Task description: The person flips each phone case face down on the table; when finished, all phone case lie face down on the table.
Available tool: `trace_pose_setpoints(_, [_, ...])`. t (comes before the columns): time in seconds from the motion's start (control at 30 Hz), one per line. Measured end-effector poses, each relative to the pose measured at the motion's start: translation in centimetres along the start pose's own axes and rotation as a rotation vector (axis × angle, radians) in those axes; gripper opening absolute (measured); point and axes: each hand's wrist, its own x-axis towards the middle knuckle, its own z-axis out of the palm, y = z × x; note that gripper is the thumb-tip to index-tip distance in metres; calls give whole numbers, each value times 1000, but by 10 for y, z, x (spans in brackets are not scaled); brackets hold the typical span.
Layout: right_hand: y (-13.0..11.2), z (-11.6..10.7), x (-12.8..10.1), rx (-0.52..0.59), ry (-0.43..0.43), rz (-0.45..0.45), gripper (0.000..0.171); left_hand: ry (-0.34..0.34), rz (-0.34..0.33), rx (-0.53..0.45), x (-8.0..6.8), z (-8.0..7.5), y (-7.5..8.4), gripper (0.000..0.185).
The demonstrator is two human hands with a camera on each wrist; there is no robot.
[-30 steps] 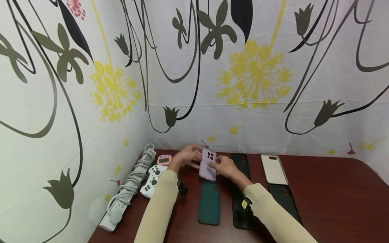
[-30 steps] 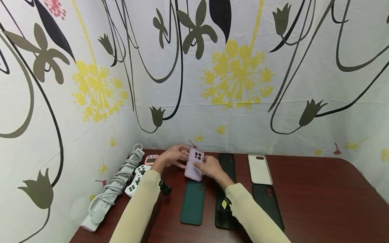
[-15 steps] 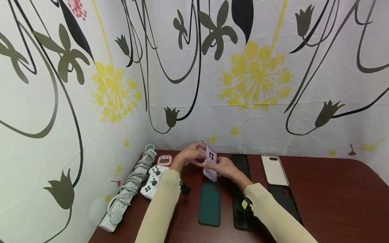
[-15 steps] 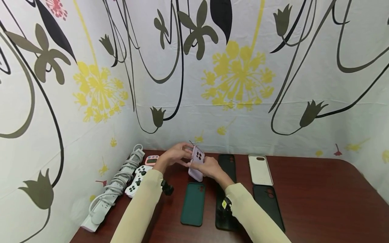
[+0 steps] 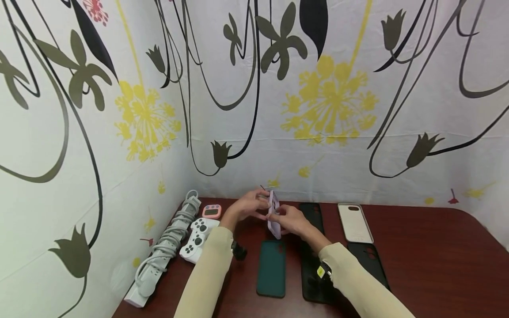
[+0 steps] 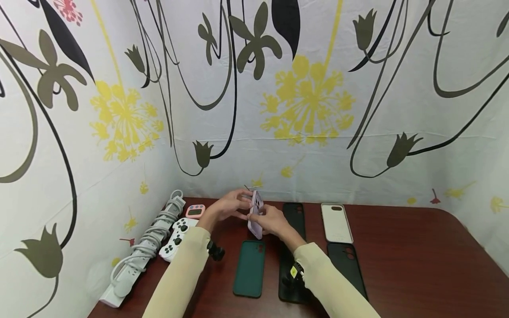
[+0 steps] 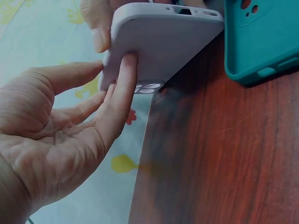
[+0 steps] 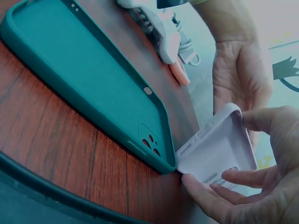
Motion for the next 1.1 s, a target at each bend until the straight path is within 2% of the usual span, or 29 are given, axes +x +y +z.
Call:
trace_pose_setpoints(0.13, [-1, 1, -1, 42, 16, 0, 57, -7, 14, -5, -1, 5, -3, 49])
trace_pose_setpoints(0.4, [2, 3, -9, 78, 76, -20, 51, -40, 6, -16, -5, 16, -15, 50])
trace_pose_setpoints(0.67, [5, 2, -12, 93, 188, -53, 44, -65, 2, -31, -4, 25, -21, 47])
trace_pose_setpoints(0.87, [4, 1, -13, 219, 195, -40, 39, -20, -33, -1, -3, 32, -22, 44])
trace_pose_setpoints(1.1, [7, 3, -11, 351, 210, -10, 38, 67, -66, 88, -6, 40, -15, 45])
